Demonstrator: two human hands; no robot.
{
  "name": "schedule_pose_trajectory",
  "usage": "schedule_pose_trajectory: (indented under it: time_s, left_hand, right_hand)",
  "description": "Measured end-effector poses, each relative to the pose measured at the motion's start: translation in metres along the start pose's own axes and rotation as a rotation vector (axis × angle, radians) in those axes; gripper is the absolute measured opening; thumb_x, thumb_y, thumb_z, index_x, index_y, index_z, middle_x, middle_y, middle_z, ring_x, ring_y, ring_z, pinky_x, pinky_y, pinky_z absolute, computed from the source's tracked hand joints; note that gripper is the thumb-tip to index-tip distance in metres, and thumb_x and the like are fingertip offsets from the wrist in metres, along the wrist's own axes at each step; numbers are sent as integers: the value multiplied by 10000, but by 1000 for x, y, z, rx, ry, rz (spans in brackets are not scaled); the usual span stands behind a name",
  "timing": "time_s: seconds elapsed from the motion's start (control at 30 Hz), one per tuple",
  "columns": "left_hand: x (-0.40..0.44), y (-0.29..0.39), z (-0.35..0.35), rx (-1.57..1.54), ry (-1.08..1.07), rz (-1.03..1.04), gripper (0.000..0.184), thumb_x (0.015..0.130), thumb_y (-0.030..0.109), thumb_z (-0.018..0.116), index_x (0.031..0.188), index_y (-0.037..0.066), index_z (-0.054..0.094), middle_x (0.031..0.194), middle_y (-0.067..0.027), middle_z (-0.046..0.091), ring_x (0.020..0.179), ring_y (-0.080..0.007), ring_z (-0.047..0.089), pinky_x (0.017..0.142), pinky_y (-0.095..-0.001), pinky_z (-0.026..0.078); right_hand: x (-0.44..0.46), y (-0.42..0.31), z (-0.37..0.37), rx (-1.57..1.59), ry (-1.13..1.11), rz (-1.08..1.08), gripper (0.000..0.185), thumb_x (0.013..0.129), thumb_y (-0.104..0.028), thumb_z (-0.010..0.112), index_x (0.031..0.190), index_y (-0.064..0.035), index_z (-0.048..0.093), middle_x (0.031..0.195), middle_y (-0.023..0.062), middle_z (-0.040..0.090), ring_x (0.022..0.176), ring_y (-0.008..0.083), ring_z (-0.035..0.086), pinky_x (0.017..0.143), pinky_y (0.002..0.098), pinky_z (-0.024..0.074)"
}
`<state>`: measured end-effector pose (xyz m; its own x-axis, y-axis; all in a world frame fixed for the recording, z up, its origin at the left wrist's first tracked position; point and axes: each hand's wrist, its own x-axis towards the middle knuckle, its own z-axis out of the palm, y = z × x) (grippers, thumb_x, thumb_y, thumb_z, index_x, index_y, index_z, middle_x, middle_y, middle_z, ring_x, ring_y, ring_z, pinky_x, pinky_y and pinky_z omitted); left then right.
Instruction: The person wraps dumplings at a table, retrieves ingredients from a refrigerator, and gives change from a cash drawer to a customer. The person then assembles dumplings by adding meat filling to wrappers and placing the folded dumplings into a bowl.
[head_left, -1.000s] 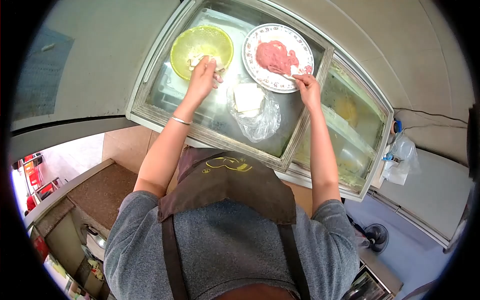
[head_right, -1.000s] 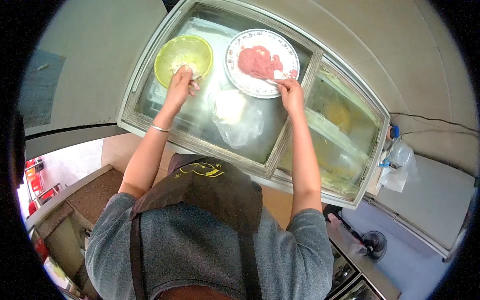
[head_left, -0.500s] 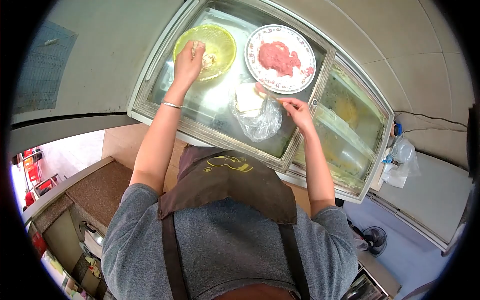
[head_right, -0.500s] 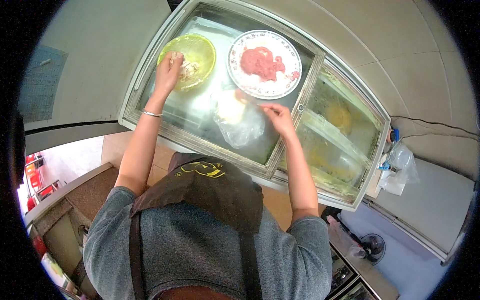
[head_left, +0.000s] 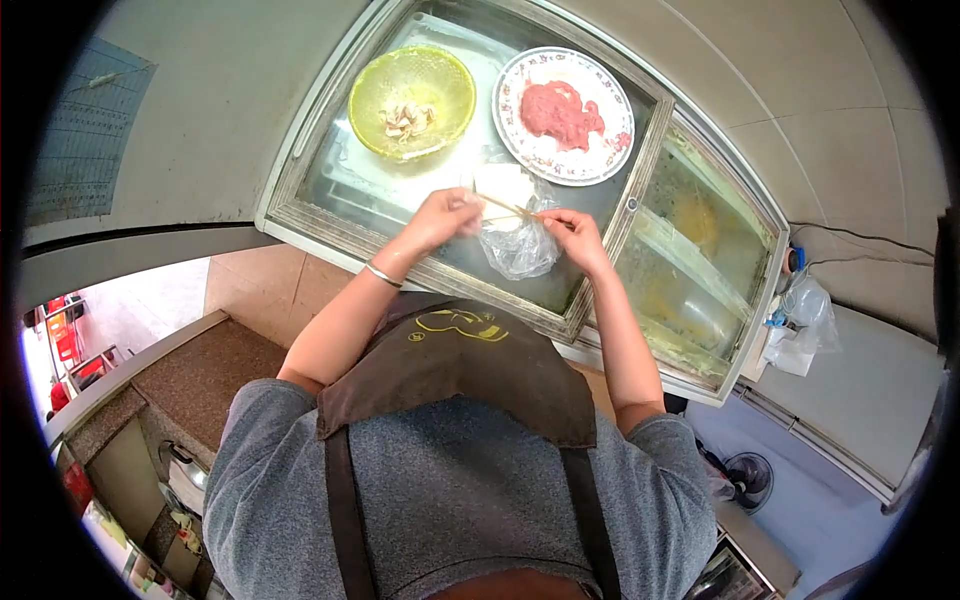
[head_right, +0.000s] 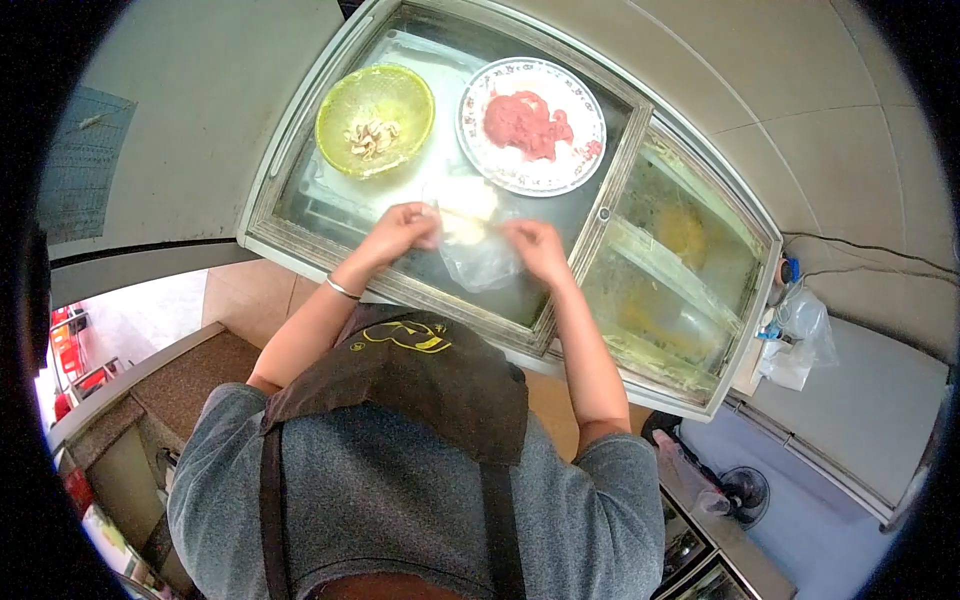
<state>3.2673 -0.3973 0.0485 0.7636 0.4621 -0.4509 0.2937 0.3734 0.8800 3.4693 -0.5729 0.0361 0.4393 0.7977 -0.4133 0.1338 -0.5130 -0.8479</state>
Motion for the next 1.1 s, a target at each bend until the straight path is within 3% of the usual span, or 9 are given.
schedule_pose_trajectory:
  time_s: [0.07, 0.27, 0.37, 0.43, 0.47, 0.53, 0.67, 0.93, 1.1]
  left_hand:
    - [-3, 0, 12, -51, -143, -238, 218, 895, 146, 542, 1070, 17, 558, 988, -93, 609, 875, -159, 602, 825, -294, 496]
    - [1, 7, 46, -744, -96, 36, 251, 917, 144, 480, 1154, 62, 481, 1238, -99, 460, 997, -186, 568, 782, -339, 509]
    - [11, 2, 41, -629, -134, 118, 218, 891, 115, 493, 1098, 47, 493, 1127, -62, 530, 959, -184, 581, 778, -347, 504]
    - [13, 9, 34, 33, -70, 295, 208, 843, 86, 529, 1033, 18, 481, 991, -119, 578, 854, -219, 605, 708, -339, 491]
    - [16, 9, 31, 35, -74, 294, 208, 843, 86, 529, 1033, 18, 481, 991, -119, 578, 854, -219, 605, 708, -339, 491]
    - [21, 10, 24, 685, 247, 606, 233, 812, 90, 567, 995, -8, 462, 826, -204, 578, 730, -296, 597, 624, -362, 459]
    - [20, 23, 19, 490, 291, 419, 278, 831, 146, 577, 1029, -5, 453, 715, -236, 566, 680, -374, 579, 597, -429, 436]
    - [10, 24, 9, 531, 260, 470, 214, 906, 191, 474, 947, -12, 528, 748, -212, 582, 669, -337, 587, 623, -372, 450]
    - [2, 28, 13, 359, 165, 373, 241, 933, 216, 464, 966, -12, 532, 760, -135, 602, 613, -208, 591, 582, -314, 463]
  right_hand:
    - [-4, -8, -3, 130, -50, 78, 198, 825, -112, 591, 986, -35, 678, 927, 70, 667, 833, 145, 591, 788, 274, 444]
    - [-15, -42, -13, 301, -202, 209, 223, 833, -104, 577, 1026, -27, 662, 914, 39, 669, 838, 114, 585, 812, 249, 437]
    - [-13, -50, -22, 280, -216, 237, 219, 833, -109, 579, 1021, -34, 663, 905, 39, 672, 825, 105, 587, 812, 248, 438]
    - [-9, -57, -32, 169, -241, 187, 220, 821, -116, 602, 1015, -35, 663, 894, 34, 674, 795, 97, 586, 797, 249, 444]
    - [-4, -57, -39, 55, -205, 145, 198, 827, -137, 614, 995, -54, 678, 877, 24, 677, 762, 104, 589, 760, 279, 462]
    - [9, -52, -58, 7, -55, 90, 177, 824, -127, 616, 973, -64, 688, 872, 41, 674, 750, 131, 595, 738, 298, 466]
    - [47, 0, -85, -391, 563, -297, 142, 811, -74, 603, 908, -77, 707, 840, 99, 645, 725, 225, 597, 687, 335, 465]
    - [32, 2, -66, -372, 487, -256, 155, 805, -57, 595, 922, -70, 697, 807, 104, 587, 699, 244, 564, 663, 322, 454]
    - [33, 0, -50, 43, 146, -66, 170, 835, -107, 585, 957, -55, 692, 868, 44, 659, 807, 117, 580, 756, 260, 451]
